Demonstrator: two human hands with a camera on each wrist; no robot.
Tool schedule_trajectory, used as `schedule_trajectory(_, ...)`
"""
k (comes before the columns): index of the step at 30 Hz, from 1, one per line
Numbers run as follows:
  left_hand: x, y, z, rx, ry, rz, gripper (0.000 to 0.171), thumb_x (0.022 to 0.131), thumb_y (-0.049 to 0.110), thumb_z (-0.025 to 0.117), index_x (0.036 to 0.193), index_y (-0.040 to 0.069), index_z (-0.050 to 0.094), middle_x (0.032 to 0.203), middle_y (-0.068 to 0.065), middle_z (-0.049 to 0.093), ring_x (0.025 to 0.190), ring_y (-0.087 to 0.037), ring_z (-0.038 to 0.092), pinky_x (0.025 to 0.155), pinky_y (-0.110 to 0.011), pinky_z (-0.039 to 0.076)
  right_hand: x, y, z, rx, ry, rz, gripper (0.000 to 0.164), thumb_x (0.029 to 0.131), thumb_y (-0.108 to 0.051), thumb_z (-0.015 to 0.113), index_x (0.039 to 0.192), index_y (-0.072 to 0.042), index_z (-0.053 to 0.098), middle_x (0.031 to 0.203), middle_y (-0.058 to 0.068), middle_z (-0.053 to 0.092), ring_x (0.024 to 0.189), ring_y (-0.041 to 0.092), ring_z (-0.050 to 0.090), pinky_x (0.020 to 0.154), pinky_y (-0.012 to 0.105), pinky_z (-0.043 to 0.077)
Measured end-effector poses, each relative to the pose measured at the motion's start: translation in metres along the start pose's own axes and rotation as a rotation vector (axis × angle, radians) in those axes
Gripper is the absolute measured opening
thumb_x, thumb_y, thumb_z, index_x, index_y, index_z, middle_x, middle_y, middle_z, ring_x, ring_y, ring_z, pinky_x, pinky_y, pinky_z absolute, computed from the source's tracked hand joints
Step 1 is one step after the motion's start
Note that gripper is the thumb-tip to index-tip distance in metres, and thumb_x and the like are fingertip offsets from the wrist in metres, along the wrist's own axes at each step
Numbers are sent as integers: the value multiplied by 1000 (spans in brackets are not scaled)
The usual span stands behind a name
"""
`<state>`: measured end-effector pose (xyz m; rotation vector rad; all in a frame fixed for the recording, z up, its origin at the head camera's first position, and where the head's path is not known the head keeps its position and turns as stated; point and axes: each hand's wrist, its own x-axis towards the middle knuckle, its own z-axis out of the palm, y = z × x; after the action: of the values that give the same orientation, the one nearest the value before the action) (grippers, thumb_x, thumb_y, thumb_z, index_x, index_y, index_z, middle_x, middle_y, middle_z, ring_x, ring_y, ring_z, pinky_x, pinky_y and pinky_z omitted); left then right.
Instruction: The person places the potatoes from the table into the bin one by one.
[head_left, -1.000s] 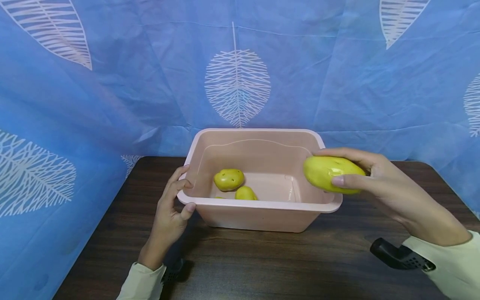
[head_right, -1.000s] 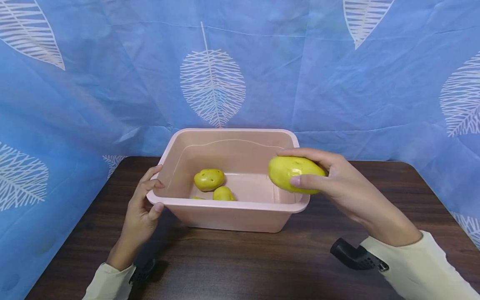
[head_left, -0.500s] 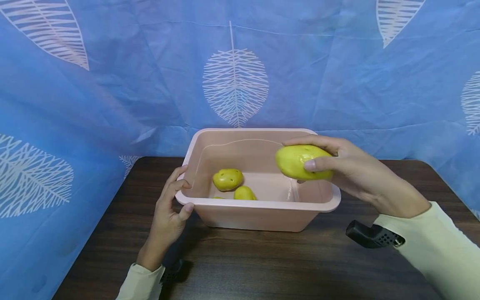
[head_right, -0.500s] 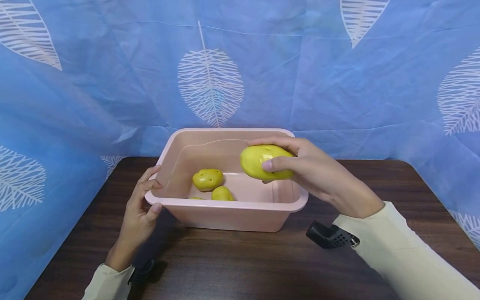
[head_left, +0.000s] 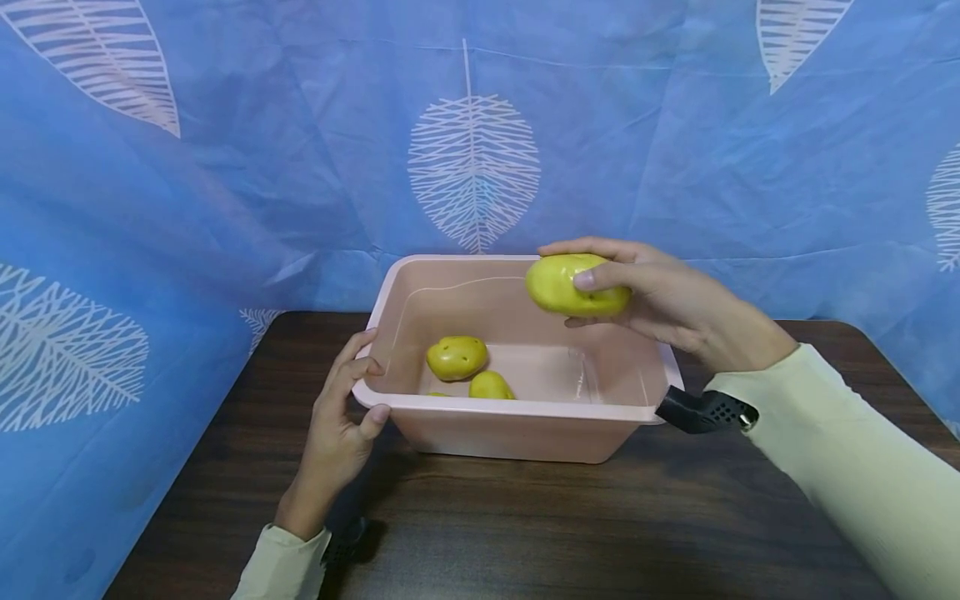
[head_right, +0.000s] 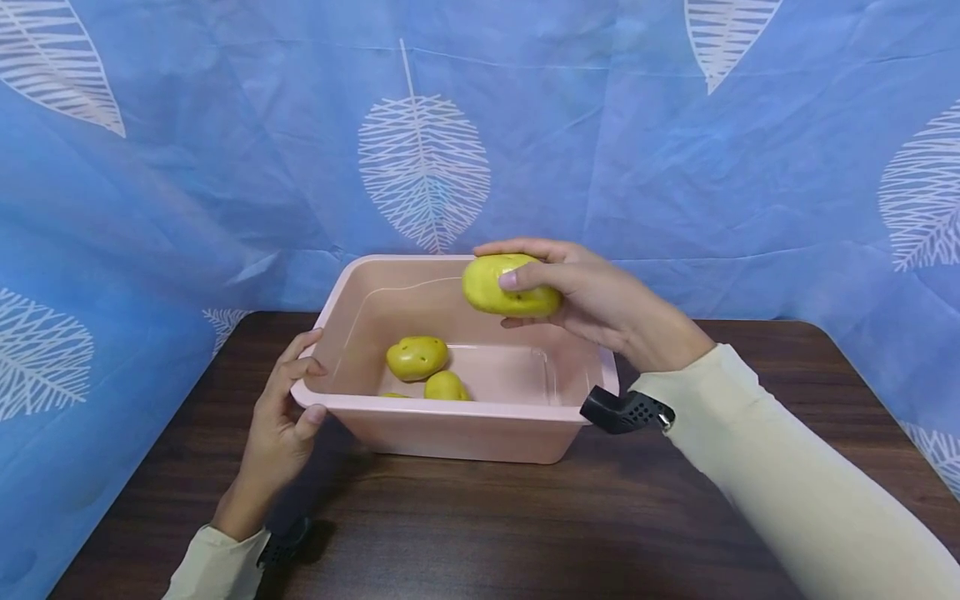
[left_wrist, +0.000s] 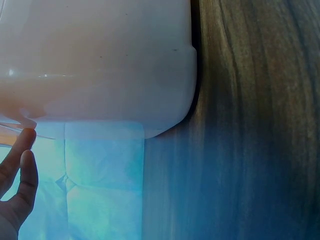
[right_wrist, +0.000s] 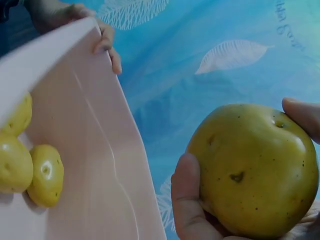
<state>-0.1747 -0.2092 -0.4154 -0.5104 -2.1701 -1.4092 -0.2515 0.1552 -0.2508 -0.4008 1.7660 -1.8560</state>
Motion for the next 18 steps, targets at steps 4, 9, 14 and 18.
schedule_trajectory(4,0,0,0,5,1,-6,42,96,42,74,118,9,60,164,-3,45,152,-41,38,110,-80,33,11,-1,-2,7,15,34,44,103,-8,60,146,-17,59,142,10,56,116,24,64,94,38,60)
schedule_trajectory(9,0,0,1,7,4,0,45,96,45,73,118,8,60,163,-4,46,151,-41,39,109,-81,33,29,3,-6,-13,39,100,50,102,-8,61,151,-14,54,144,9,52,116,22,63,96,38,60)
schedule_trajectory(14,0,-1,1,7,6,3,48,96,49,72,118,8,60,163,-5,46,151,-40,38,109,-81,32,49,8,-9,-32,55,154,56,103,-7,58,158,-10,44,148,11,47,117,22,60,95,36,60)
schedule_trajectory(18,1,-1,1,5,10,8,48,96,49,72,117,8,60,163,-5,47,151,-40,39,110,-81,32,63,14,-7,-49,55,202,58,104,-10,57,160,-10,41,149,12,44,121,25,55,94,36,59)
